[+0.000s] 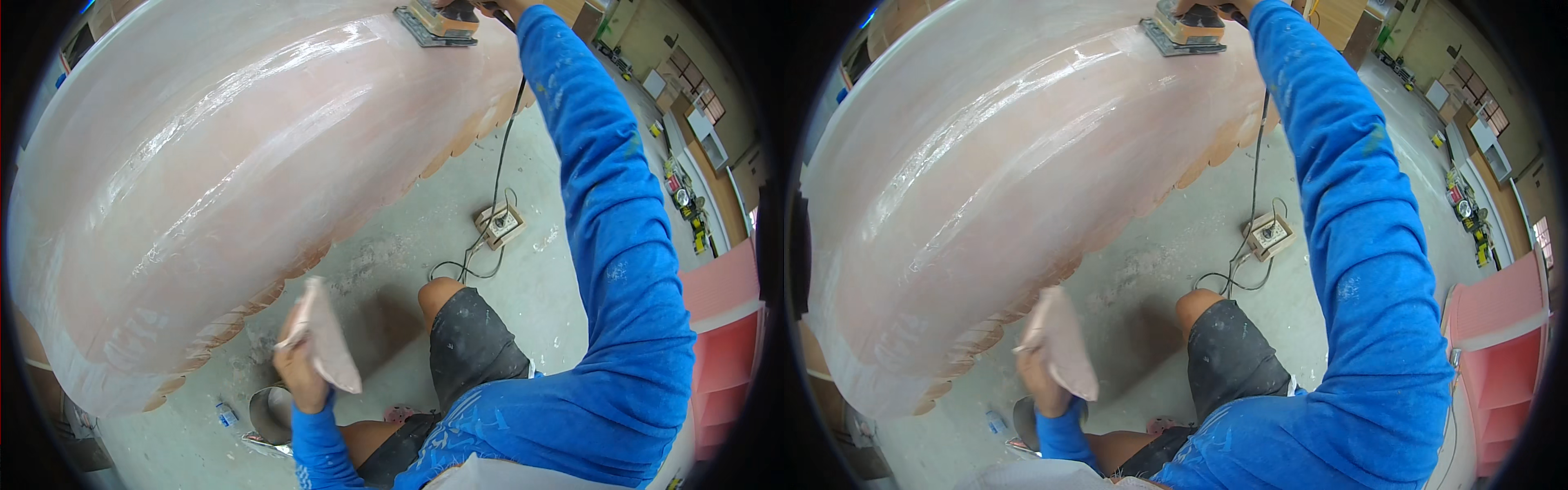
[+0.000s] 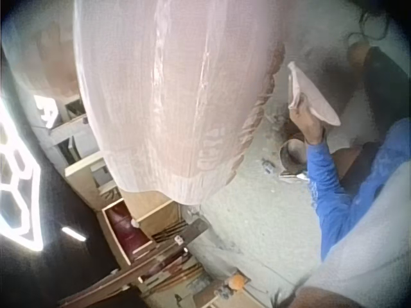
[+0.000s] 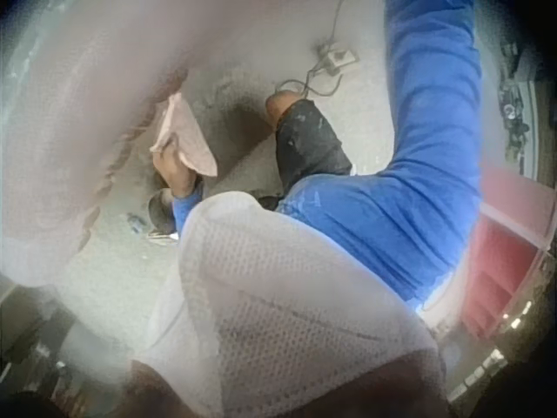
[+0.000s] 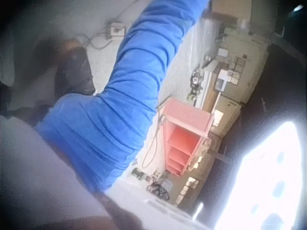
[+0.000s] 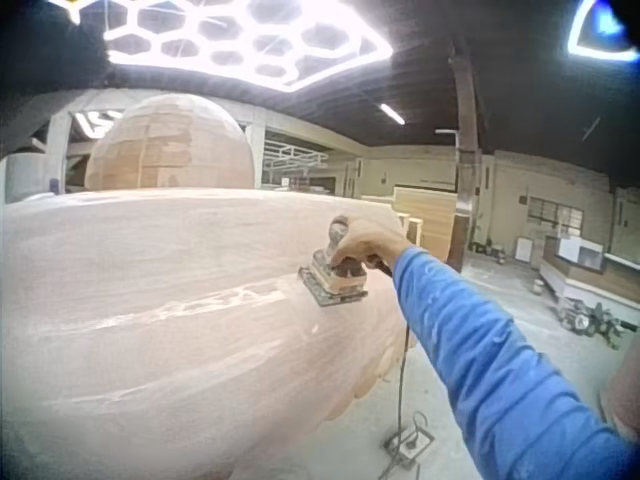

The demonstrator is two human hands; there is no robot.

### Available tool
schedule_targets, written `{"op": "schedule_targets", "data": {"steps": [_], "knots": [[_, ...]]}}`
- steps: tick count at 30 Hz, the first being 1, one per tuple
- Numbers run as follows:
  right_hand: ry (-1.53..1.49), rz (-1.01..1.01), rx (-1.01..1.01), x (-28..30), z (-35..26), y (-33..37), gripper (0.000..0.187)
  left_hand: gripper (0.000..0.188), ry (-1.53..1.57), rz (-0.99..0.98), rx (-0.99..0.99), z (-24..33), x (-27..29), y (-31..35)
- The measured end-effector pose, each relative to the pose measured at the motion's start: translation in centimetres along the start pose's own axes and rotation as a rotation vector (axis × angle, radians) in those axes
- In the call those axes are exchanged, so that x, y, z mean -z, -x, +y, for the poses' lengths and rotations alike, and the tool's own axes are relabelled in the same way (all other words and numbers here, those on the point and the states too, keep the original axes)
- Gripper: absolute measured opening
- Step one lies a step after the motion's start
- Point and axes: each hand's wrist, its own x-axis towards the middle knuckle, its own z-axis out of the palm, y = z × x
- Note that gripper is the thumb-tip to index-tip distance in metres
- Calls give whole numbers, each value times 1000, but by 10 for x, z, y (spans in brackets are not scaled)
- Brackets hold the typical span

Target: The recorder is sanding a large curved wooden furniture component with an electric orbital sander and wiping it with a cloth to remove dust.

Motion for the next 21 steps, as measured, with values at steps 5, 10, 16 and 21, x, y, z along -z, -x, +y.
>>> {"op": "schedule_targets", "data": {"steps": [5,10,16,21], "knots": [[247,-18,-10,-6,-64,54,68,54,633,-45,449,-56,2,14],[284,36,-165,2,-30,9,53,55,839,14,588,-50,15,14],[347,35,8,-5,-69,39,58,52,799,6,588,-59,12,11],[254,11,57,-13,-82,42,57,50,800,28,610,-66,4,14]]}}
